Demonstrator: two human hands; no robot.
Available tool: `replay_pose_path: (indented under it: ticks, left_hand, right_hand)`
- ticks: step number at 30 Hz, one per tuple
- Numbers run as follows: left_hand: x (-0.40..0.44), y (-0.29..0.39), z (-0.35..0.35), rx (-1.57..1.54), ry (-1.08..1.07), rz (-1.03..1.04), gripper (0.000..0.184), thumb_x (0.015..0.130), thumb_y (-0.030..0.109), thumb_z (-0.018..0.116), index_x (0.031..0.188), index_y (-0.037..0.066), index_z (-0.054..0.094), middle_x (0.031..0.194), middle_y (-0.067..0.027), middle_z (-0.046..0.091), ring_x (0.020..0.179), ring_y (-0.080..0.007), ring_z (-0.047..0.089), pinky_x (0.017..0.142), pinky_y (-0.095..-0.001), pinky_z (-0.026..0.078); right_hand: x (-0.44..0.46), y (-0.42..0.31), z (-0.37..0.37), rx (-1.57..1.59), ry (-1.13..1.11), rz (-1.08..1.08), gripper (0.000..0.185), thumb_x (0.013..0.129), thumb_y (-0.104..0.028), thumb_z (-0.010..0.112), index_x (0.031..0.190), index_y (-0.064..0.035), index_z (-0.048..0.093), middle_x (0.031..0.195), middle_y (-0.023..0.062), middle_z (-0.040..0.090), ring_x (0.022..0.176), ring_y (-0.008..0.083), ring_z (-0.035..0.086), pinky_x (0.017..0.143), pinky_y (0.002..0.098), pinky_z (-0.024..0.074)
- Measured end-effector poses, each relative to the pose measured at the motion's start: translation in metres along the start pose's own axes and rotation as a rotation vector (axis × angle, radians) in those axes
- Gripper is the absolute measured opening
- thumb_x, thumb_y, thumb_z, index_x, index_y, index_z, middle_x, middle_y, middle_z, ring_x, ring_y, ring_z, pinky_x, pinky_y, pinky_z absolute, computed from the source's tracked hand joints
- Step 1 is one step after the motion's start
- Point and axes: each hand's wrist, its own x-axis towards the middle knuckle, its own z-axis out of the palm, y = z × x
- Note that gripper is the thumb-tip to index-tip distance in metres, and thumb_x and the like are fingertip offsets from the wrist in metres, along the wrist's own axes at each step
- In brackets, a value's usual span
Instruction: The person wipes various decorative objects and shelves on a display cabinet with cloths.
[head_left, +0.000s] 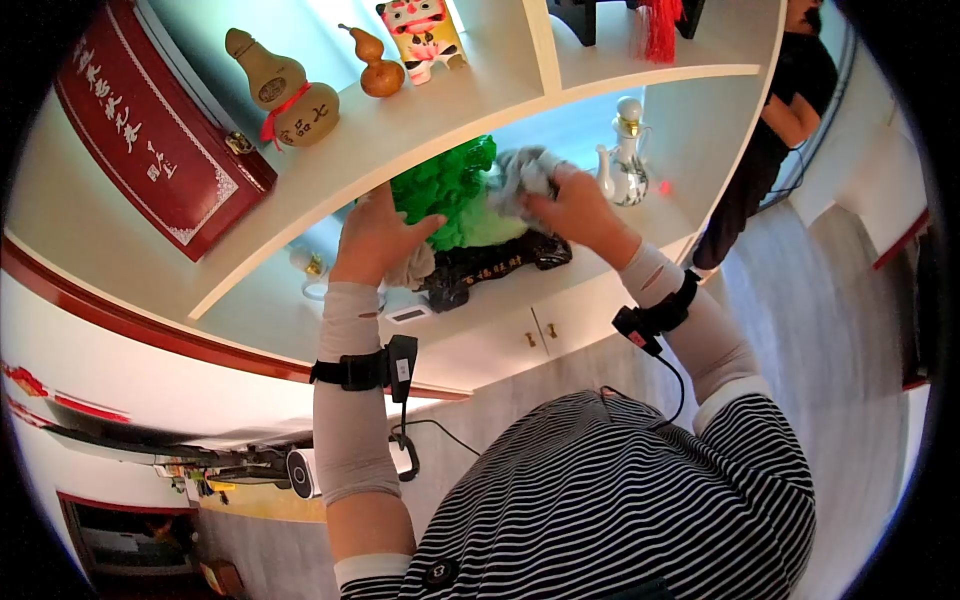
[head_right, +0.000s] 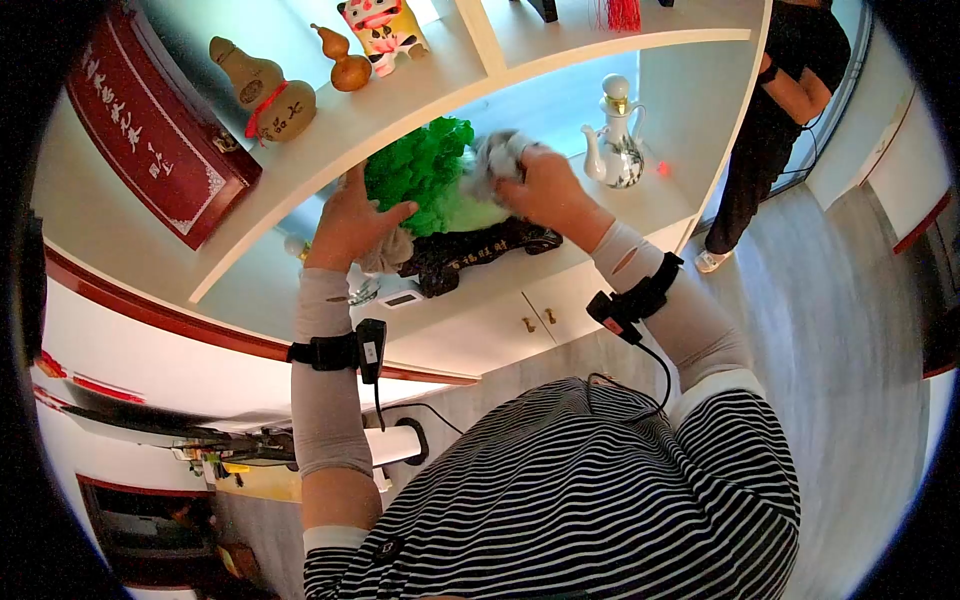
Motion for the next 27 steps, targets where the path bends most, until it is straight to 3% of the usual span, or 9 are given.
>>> replay_pose_path:
  ticks: [2, 4, 5, 8, 12, 16, 19, 23, 27]
  left_hand:
    - [-0.001, 0.003, 0.0, 0.003, -0.01, -0.027, 0.106, 0.073, 0.042, 0.079, 0.149, 0.004, 0.015, 0.143, -0.0285, 0.04, 0.111, -0.0407, 0.06, 0.09, -0.0443, 0.051]
    - [-0.001, 0.003, -0.001, -0.01, -0.017, -0.028, 0.106, 0.073, 0.042, 0.079, 0.149, 0.005, 0.015, 0.143, -0.0286, 0.039, 0.116, -0.042, 0.056, 0.093, -0.0458, 0.049]
    - [-0.001, 0.003, -0.002, -0.003, -0.017, -0.03, 0.106, 0.073, 0.042, 0.079, 0.149, 0.005, 0.015, 0.143, -0.0286, 0.039, 0.116, -0.042, 0.056, 0.093, -0.0458, 0.049]
    - [-0.001, 0.002, -0.001, 0.047, -0.007, -0.035, 0.106, 0.073, 0.043, 0.078, 0.149, 0.005, 0.015, 0.143, -0.0287, 0.04, 0.121, -0.0432, 0.052, 0.096, -0.0469, 0.047]
    - [0.0, -0.005, 0.003, 0.049, -0.003, 0.022, 0.104, 0.074, 0.044, 0.076, 0.149, 0.005, 0.015, 0.142, -0.0291, 0.04, 0.122, -0.0442, 0.05, 0.097, -0.0471, 0.046]
    - [-0.002, -0.003, 0.003, 0.05, 0.01, 0.012, 0.105, 0.074, 0.047, 0.076, 0.148, 0.004, 0.016, 0.143, -0.0309, 0.037, 0.122, -0.0457, 0.05, 0.097, -0.0473, 0.046]
    - [-0.001, -0.006, 0.003, 0.022, 0.02, 0.053, 0.105, 0.074, 0.047, 0.076, 0.148, 0.003, 0.016, 0.143, -0.0311, 0.035, 0.121, -0.0457, 0.05, 0.094, -0.0465, 0.049]
    - [-0.003, -0.001, 0.002, 0.0, 0.026, 0.048, 0.104, 0.074, 0.045, 0.076, 0.148, 0.003, 0.016, 0.144, -0.0305, 0.035, 0.121, -0.0443, 0.051, 0.089, -0.0446, 0.052]
    - [-0.005, 0.008, -0.001, -0.002, 0.005, -0.042, 0.103, 0.073, 0.041, 0.078, 0.148, 0.003, 0.017, 0.144, -0.0301, 0.036, 0.123, -0.0444, 0.049, 0.093, -0.0451, 0.05]
  right_hand:
    - [0.013, 0.003, -0.001, 0.11, 0.18, -0.087, 0.038, 0.076, -0.026, 0.072, 0.097, 0.0029, 0.061, 0.086, 0.0238, 0.065, 0.082, 0.0389, 0.065, 0.072, 0.0409, 0.0516]
    - [0.023, 0.001, -0.005, -0.142, -0.157, 0.007, 0.041, 0.075, -0.035, 0.072, 0.085, 0.004, 0.062, 0.081, 0.0254, 0.064, 0.078, 0.0402, 0.064, 0.07, 0.0441, 0.051]
    - [0.024, 0.007, 0.005, -0.171, -0.129, -0.226, 0.047, 0.074, -0.042, 0.071, 0.076, 0.0044, 0.062, 0.079, 0.0268, 0.062, 0.077, 0.041, 0.064, 0.07, 0.0461, 0.0503]
    - [0.039, -0.012, -0.009, -0.488, -0.462, -0.141, 0.048, 0.074, -0.049, 0.066, 0.087, -0.0028, 0.068, 0.092, 0.02, 0.067, 0.092, 0.0373, 0.065, 0.079, 0.0484, 0.0477]
    - [0.067, 0.019, 0.006, -0.488, -0.337, -0.11, 0.076, 0.068, -0.066, 0.067, 0.103, 0.001, 0.068, 0.106, 0.0179, 0.068, 0.103, 0.0327, 0.063, 0.089, 0.0442, 0.0454]
    - [0.097, 0.017, 0.017, -0.43, -0.5, -0.035, 0.074, 0.064, -0.059, 0.076, 0.109, -0.0014, 0.068, 0.107, 0.0145, 0.069, 0.1, 0.0286, 0.065, 0.088, 0.0381, 0.0487]
    - [0.113, 0.018, 0.017, 0.127, -0.716, 0.147, 0.063, 0.055, -0.031, 0.091, 0.108, -0.0062, 0.069, 0.104, 0.0089, 0.071, 0.087, 0.0194, 0.067, 0.078, 0.0327, 0.0551]
    - [0.133, 0.023, 0.014, 0.165, -0.9, 0.306, 0.052, 0.065, -0.031, 0.084, 0.107, -0.0051, 0.07, 0.106, 0.0099, 0.071, 0.09, 0.02, 0.067, 0.08, 0.0314, 0.0534]
    - [0.166, 0.089, 0.053, -0.036, -0.729, 0.146, 0.054, 0.072, -0.029, 0.078, 0.115, 0.0017, 0.063, 0.104, 0.0164, 0.07, 0.085, 0.0236, 0.068, 0.075, 0.0369, 0.0556]
